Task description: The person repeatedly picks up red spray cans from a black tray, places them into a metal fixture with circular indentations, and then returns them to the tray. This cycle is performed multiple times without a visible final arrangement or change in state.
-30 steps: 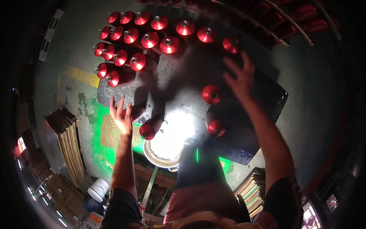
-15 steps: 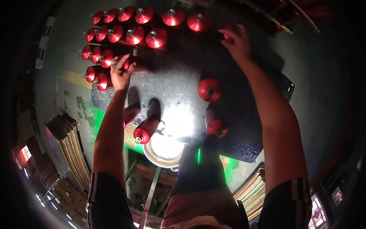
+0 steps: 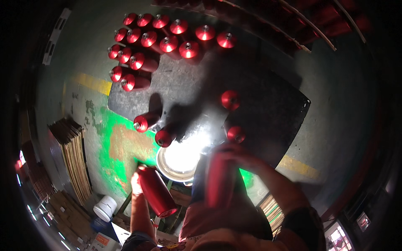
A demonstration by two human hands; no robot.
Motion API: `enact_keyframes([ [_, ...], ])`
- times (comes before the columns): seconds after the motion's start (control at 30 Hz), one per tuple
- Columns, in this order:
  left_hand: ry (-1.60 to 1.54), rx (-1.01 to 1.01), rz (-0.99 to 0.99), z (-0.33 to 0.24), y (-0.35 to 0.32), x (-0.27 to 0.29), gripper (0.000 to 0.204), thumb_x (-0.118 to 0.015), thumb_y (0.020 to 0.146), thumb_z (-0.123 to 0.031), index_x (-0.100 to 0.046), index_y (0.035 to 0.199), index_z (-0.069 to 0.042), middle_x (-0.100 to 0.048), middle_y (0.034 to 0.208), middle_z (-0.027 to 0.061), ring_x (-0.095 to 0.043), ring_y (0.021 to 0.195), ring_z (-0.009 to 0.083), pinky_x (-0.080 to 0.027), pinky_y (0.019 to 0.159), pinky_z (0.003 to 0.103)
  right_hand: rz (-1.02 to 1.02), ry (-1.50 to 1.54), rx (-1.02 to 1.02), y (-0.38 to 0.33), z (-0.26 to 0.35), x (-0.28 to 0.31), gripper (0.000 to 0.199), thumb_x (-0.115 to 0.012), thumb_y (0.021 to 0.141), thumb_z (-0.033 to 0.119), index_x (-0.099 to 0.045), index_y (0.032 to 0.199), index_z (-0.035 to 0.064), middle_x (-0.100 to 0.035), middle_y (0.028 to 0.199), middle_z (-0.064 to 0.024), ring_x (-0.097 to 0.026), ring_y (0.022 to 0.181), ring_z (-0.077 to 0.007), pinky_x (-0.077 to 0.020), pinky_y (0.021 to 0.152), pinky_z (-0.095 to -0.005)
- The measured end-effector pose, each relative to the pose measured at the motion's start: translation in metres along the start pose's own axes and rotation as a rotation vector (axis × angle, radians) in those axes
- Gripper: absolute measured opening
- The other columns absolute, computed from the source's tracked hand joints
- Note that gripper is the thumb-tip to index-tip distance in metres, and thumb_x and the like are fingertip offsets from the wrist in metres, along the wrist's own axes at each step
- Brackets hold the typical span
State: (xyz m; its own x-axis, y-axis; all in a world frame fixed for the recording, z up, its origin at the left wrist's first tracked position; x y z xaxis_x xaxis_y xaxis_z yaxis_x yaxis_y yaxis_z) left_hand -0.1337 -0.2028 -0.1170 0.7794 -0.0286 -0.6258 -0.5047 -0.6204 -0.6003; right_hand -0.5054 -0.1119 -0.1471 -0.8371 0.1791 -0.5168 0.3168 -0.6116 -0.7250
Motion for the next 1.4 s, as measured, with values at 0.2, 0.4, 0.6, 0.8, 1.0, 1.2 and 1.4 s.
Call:
enact_keyframes([
  [0.2, -0.716, 0.397, 0.035, 0.158, -0.087, 0.083, 0.042, -0.054, 0.094, -0.047, -0.057, 0.126, -0.020, -0.052, 0.133, 0.0263, -0.058, 0.105, 0.0536, -0.054, 0.085, 0.059, 0.402, 0.089, -0.418, 0.059, -0.167, -0.146, 0.041, -0.057, 0.093, 0.029, -0.059, 0.129, 0.0083, -0.062, 0.122, -0.0045, -0.058, 0.111, -0.0161, -0.0463, 0.097, -0.0336],
  [0.4, -0.774, 0.236, -0.123, 0.189, -0.116, 0.127, 0.045, -0.043, 0.100, -0.050, -0.052, 0.123, -0.013, -0.061, 0.115, 0.0191, -0.059, 0.105, 0.0412, -0.056, 0.075, 0.053, 0.646, 0.365, -0.539, 0.083, -0.226, -0.217, 0.035, -0.051, 0.102, 0.021, -0.056, 0.131, 0.0005, -0.059, 0.127, -0.0053, -0.056, 0.115, -0.0143, -0.0447, 0.101, -0.0319],
  [0.6, -0.852, 0.179, -0.106, 0.194, -0.125, 0.142, 0.045, -0.045, 0.099, -0.048, -0.053, 0.126, -0.014, -0.061, 0.116, 0.0196, -0.058, 0.109, 0.0418, -0.057, 0.075, 0.054, 0.731, 0.540, -0.560, 0.081, -0.229, -0.245, 0.033, -0.051, 0.102, 0.019, -0.058, 0.128, -0.0002, -0.061, 0.123, -0.0061, -0.056, 0.113, -0.0137, -0.0451, 0.101, -0.0315],
  [0.8, -0.925, 0.152, -0.070, 0.215, -0.134, 0.141, 0.044, -0.047, 0.098, -0.047, -0.054, 0.128, -0.015, -0.063, 0.116, 0.0185, -0.059, 0.109, 0.0406, -0.057, 0.074, 0.055, 0.627, 0.272, -0.594, 0.086, -0.259, -0.242, 0.035, -0.055, 0.094, 0.030, -0.061, 0.119, 0.0060, -0.065, 0.116, -0.0115, -0.063, 0.105, -0.0211, -0.0479, 0.099, -0.0356],
  [1.0, -1.006, 0.191, -0.068, 0.218, -0.142, 0.125, 0.044, -0.048, 0.097, -0.047, -0.057, 0.127, -0.014, -0.067, 0.110, 0.0192, -0.062, 0.106, 0.0390, -0.057, 0.075, 0.055, 0.537, 0.244, -0.653, 0.076, -0.255, -0.235, 0.037, -0.060, 0.091, 0.032, -0.063, 0.119, 0.0087, -0.065, 0.117, -0.0093, -0.063, 0.103, -0.0186, -0.0486, 0.097, -0.0348],
  [1.2, -0.332, 0.197, -0.356, 0.184, -0.110, 0.151, 0.044, -0.043, 0.102, -0.040, -0.055, 0.127, -0.006, -0.060, 0.122, 0.0236, -0.061, 0.109, 0.0366, -0.053, 0.089, 0.051, 0.137, -0.190, -0.105, 0.085, -0.104, -0.124, 0.036, -0.065, 0.088, 0.023, -0.066, 0.118, 0.0031, -0.067, 0.111, -0.0076, -0.063, 0.099, -0.0185, -0.0507, 0.090, -0.0317],
  [1.4, 0.543, -0.032, -0.267, 0.067, 0.006, 0.041, 0.036, -0.066, 0.090, -0.014, -0.065, 0.123, -0.001, -0.061, 0.128, 0.0103, -0.062, 0.111, 0.0216, -0.046, 0.099, 0.034, -0.426, -0.914, 0.781, 0.038, 0.058, -0.045, 0.034, -0.075, 0.081, 0.015, -0.073, 0.114, 0.0150, -0.058, 0.126, -0.0117, -0.054, 0.119, -0.0268, -0.0445, 0.101, -0.0364],
])
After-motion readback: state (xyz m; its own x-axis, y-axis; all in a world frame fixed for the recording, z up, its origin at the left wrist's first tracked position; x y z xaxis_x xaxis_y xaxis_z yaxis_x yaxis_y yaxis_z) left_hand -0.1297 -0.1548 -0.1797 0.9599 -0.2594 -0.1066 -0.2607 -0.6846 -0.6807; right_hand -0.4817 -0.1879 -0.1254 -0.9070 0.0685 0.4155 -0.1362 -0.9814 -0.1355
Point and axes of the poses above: each hand's wrist, its own y-axis towards the middle knuckle, its own x-axis out of the back of the hand, z = x × y, the point moved 10 cm from there along y, towards the middle knuckle
